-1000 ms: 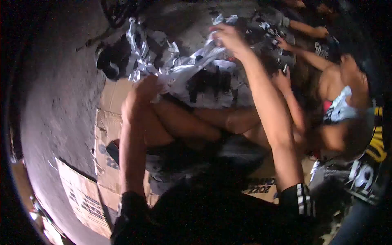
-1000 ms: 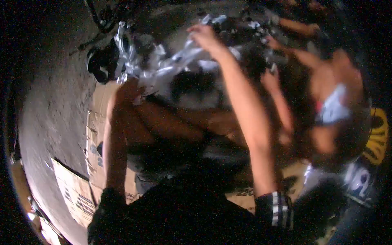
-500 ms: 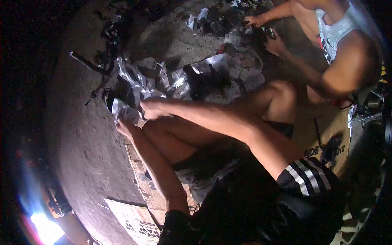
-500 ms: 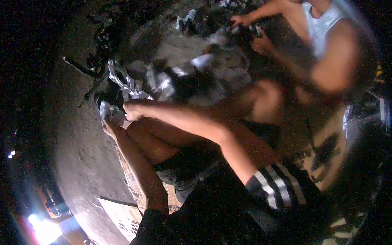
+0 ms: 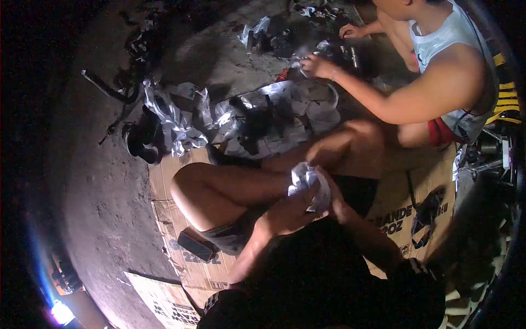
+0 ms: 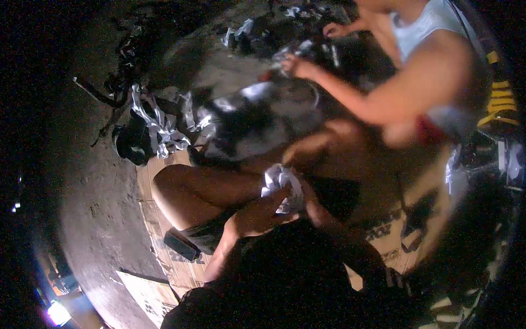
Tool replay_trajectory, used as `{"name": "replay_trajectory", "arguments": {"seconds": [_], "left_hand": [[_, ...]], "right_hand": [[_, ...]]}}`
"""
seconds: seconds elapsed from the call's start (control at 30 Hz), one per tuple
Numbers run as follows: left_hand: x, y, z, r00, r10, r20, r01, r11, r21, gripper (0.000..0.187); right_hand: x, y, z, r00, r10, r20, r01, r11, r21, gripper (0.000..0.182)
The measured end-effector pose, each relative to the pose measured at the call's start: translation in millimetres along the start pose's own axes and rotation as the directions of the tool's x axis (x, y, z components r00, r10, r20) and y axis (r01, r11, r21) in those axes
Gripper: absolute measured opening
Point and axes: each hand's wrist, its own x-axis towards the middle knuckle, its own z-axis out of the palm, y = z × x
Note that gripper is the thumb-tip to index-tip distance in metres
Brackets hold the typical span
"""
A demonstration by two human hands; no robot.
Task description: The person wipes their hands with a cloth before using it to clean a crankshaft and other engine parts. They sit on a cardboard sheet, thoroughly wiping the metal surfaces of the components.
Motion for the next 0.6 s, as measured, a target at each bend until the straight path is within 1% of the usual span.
{"name": "replay_trajectory", "arguments": {"seconds": [0.03, 0.07, 0.1, 0.13, 0.17, 0.2, 0.23, 0.27, 0.3, 0.33, 0.37, 0.4, 0.43, 0.47, 0.53, 0.57, 0.6], "left_hand": [[2, 12, -2, 0.991, -0.078, 0.112, 0.045, 0.962, 0.268, 0.05], [3, 25, -12, 0.99, -0.085, 0.115, 0.051, 0.961, 0.271, 0.05], [2, 45, -30, 0.969, -0.202, 0.139, 0.145, 0.929, 0.34, 0.055], [-1, 55, -43, 0.935, -0.318, 0.159, 0.229, 0.88, 0.416, 0.061], [-8, 0, -32, 0.998, -0.044, 0.036, 0.022, 0.883, 0.469, 0.049], [-7, 9, -47, 0.998, -0.066, -0.024, 0.069, 0.843, 0.533, 0.042], [-1, 19, -64, 0.993, -0.08, -0.089, 0.117, 0.8, 0.588, 0.036], [3, 21, -70, 0.993, -0.084, -0.079, 0.114, 0.795, 0.595, 0.036], [7, 22, -76, 0.975, -0.033, -0.222, 0.146, 0.845, 0.514, 0.033], [10, 23, -80, 0.931, 0.002, -0.366, 0.165, 0.891, 0.423, 0.03], [12, 23, -84, 0.862, 0.021, -0.507, 0.169, 0.93, 0.326, 0.027], [13, 23, -87, 0.769, 0.025, -0.639, 0.156, 0.962, 0.225, 0.025], [13, 23, -91, 0.654, 0.014, -0.756, 0.126, 0.984, 0.127, 0.022], [13, 13, -95, 0.651, 0.01, -0.759, 0.132, 0.983, 0.126, 0.022], [13, -21, -98, 0.506, -0.025, -0.862, 0.043, 0.999, -0.004, 0.023], [14, -34, -99, 0.468, 0.026, -0.883, -0.045, 0.999, 0.005, 0.023], [14, -39, -99, 0.465, 0.021, -0.885, -0.039, 0.999, 0.003, 0.023]], "right_hand": [[-13, -11, 11, 1.0, 0.004, -0.002, -0.004, 1.0, 0.003, 0.053], [-27, -25, 21, 1.0, 0.006, 0.004, -0.005, 0.991, -0.131, 0.045], [-38, -37, 35, 1.0, 0.004, 0.014, 0.0, 0.967, -0.256, 0.037], [-38, -37, 43, 1.0, 0.001, 0.018, 0.003, 0.972, -0.237, 0.037], [-36, -33, 52, 0.984, -0.181, -0.005, 0.166, 0.912, -0.376, 0.033], [-35, -35, 61, 0.934, -0.358, -0.005, 0.305, 0.804, -0.51, 0.028], [-39, -57, 81, 0.915, -0.323, 0.241, 0.403, 0.77, -0.495, 0.022], [-45, -69, 101, 0.914, -0.329, 0.237, 0.405, 0.775, -0.485, 0.022], [-50, -77, 122, 0.847, -0.485, 0.216, 0.481, 0.529, -0.699, 0.022], [-48, -84, 131, 0.75, -0.617, 0.239, 0.464, 0.233, -0.855, 0.023], [-38, -95, 129, 0.753, -0.614, 0.236, 0.463, 0.24, -0.853, 0.023], [-26, -109, 126, 0.68, -0.671, 0.295, 0.427, 0.036, -0.904, 0.024], [-17, -119, 124, 0.605, -0.706, 0.368, 0.361, -0.168, -0.917, 0.027], [-11, -124, 124, 0.609, -0.702, 0.37, 0.365, -0.166, -0.916, 0.027], [-3, -129, 123, 0.687, -0.601, 0.409, 0.168, -0.415, -0.894, 0.038], [-4, -128, 121, 0.691, -0.596, 0.409, 0.173, -0.414, -0.894, 0.038], [-6, -125, 118, 0.711, -0.518, 0.475, 0.164, -0.535, -0.829, 0.044]]}}
